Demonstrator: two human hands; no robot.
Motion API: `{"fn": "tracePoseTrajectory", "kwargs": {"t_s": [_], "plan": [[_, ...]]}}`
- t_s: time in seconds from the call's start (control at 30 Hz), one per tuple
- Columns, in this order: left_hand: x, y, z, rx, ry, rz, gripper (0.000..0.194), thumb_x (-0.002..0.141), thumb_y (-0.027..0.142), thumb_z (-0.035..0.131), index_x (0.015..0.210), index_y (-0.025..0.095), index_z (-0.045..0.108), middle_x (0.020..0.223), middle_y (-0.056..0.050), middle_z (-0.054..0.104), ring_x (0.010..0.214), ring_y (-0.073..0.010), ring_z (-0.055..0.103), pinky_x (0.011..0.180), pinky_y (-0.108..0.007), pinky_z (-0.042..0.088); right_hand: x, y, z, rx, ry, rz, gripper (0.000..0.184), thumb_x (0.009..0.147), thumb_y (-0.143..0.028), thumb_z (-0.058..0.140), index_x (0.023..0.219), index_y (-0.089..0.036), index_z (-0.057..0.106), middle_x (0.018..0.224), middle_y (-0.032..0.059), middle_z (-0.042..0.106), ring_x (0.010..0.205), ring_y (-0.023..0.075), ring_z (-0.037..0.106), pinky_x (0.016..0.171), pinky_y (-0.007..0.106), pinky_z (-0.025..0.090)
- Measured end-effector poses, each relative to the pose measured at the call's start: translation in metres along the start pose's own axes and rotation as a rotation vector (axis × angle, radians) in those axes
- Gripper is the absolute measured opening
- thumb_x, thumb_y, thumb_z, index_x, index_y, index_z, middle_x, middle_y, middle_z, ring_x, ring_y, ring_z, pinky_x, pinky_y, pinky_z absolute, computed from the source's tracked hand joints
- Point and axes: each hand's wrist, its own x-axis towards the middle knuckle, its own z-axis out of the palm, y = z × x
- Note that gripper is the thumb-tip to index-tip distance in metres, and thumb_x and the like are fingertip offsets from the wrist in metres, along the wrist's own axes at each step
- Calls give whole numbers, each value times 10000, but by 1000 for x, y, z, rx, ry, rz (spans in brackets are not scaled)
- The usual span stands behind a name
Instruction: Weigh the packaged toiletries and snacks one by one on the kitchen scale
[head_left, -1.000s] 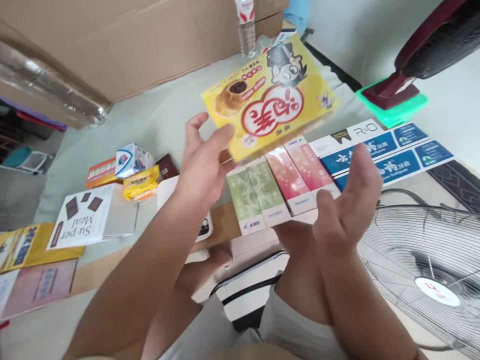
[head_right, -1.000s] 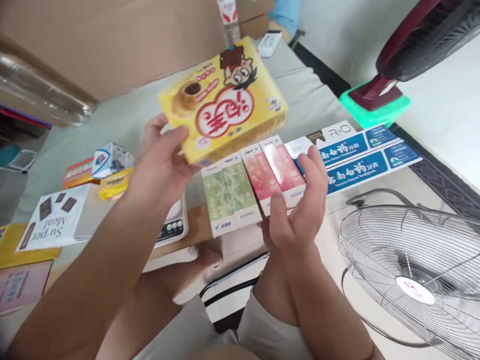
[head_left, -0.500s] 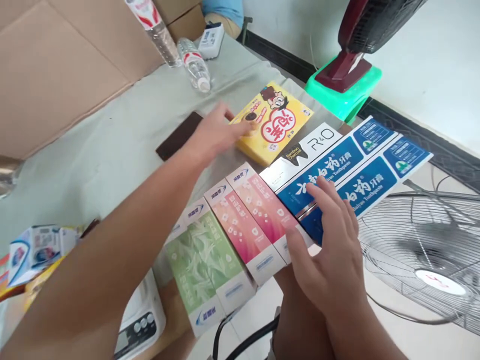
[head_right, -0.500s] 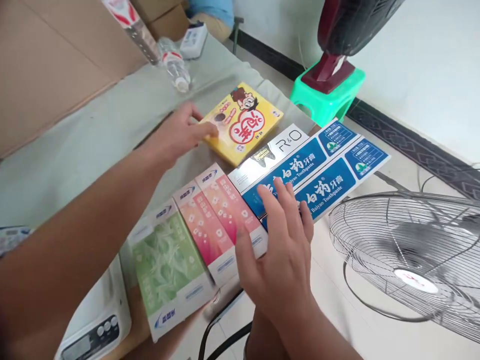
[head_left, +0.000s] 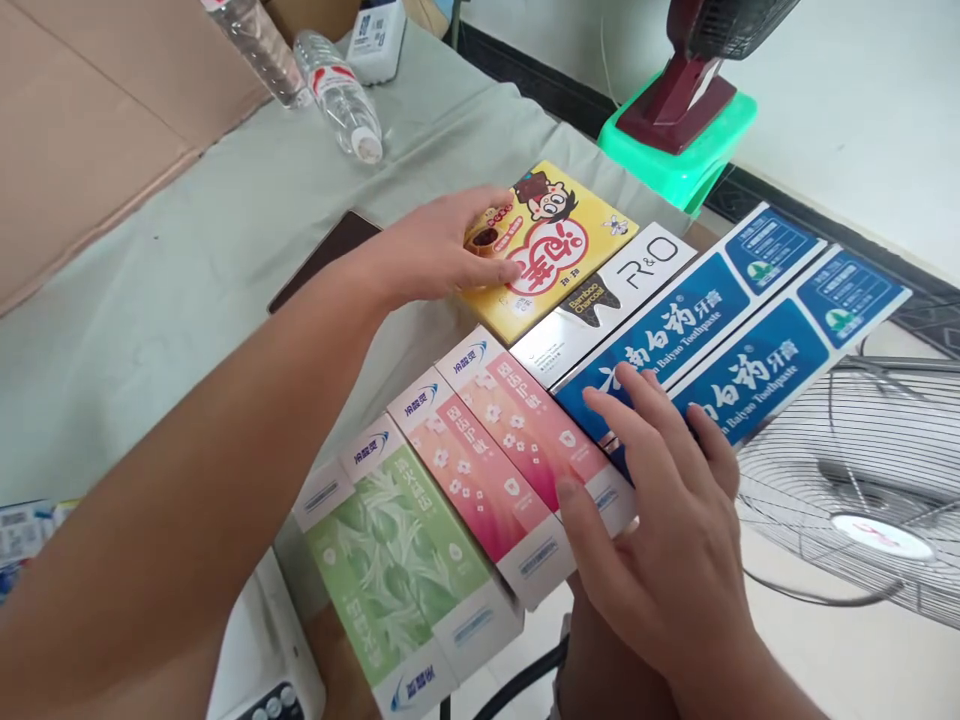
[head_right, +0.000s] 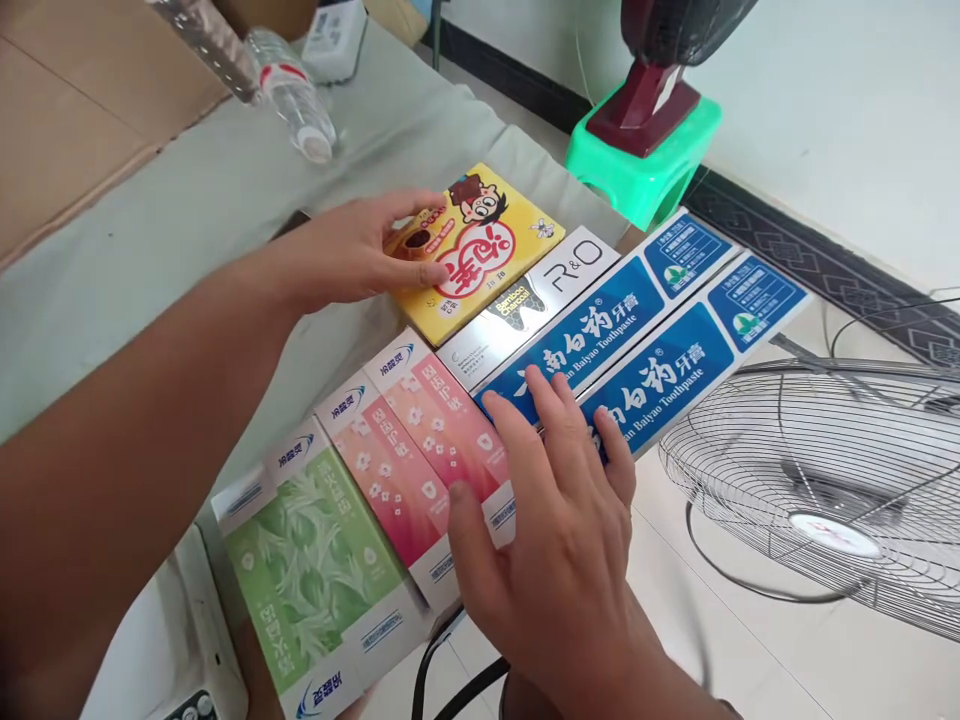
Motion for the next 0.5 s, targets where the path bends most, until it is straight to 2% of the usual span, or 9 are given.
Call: {"fn": "tracePoseTrajectory", "kwargs": {"t_s": [0.1, 0.17, 0.23, 0.3, 0.37, 0.4, 0.43, 0.47, 0.5], "plan": [[5, -9, -6, -24, 35, -6, 462, 581, -26, 895, 949, 214, 752, 833, 11, 671, 1237, -419, 727, 1119, -772, 493, -1, -1, 0, -3, -2, -2, 405, 996, -382, 547, 1362, -220, 609, 1545, 163, 627, 1468, 347, 591, 1266, 541, 343], [2, -6, -2, 36, 31, 15, 499, 539, -22, 914, 946, 223, 761, 829, 13, 676, 1202, -412, 740, 1127, -760, 491, 0, -1, 1, -7, -1, -3, 395, 992, -378, 551, 1349, -222, 616, 1527, 152, 644, 1469, 351, 590, 1265, 552, 349], [-4, 4, 6, 193, -2, 69, 575, 464, -2, 956, 958, 228, 774, 895, -2, 718, 1169, -401, 749, 1139, -715, 510, 0, -1, 1, -8, -6, 1, 390, 989, -370, 556, 1343, -219, 622, 1516, 146, 654, 1469, 363, 588, 1265, 573, 351], [-15, 19, 15, 431, 22, 178, 623, 447, 67, 989, 1007, 230, 771, 1087, -37, 757, 1240, -388, 716, 1191, -647, 498, 0, -1, -2, 22, 16, 6, 383, 981, -352, 572, 1334, -211, 624, 1498, 149, 666, 1487, 385, 565, 1271, 610, 341], [-35, 37, 22, 646, 140, 317, 575, 558, 150, 969, 1083, 218, 744, 1283, -63, 731, 1328, -350, 662, 1230, -565, 479, -2, -3, -9, 137, 55, -34, 384, 951, -305, 604, 1321, -205, 618, 1464, 145, 681, 1524, 398, 518, 1272, 637, 350], [-50, 46, 25, 708, 205, 372, 493, 645, 171, 925, 1097, 205, 731, 1293, -70, 728, 1302, -317, 671, 1195, -518, 511, -4, -4, -13, 223, 71, -77, 382, 924, -268, 621, 1301, -207, 616, 1431, 136, 695, 1530, 390, 511, 1267, 634, 372], [-69, 55, 28, 735, 254, 412, 381, 738, 173, 855, 1095, 192, 722, 1240, -69, 741, 1215, -276, 702, 1108, -462, 564, -7, -7, -18, 315, 76, -133, 384, 891, -230, 636, 1275, -212, 617, 1385, 123, 710, 1514, 373, 529, 1256, 616, 408], [-93, 62, 29, 738, 285, 436, 247, 807, 157, 774, 1047, 184, 723, 1110, -59, 759, 1058, -231, 729, 949, -390, 606, -9, -10, -22, 402, 67, -193, 391, 859, -195, 646, 1248, -217, 617, 1335, 110, 721, 1474, 348, 570, 1236, 586, 451], [-122, 69, 31, 722, 303, 454, 124, 855, 145, 695, 970, 183, 725, 963, -42, 752, 888, -189, 719, 776, -327, 587, -12, -14, -25, 474, 60, -246, 390, 832, -165, 650, 1218, -220, 620, 1273, 96, 732, 1404, 318, 625, 1202, 551, 499]]}}
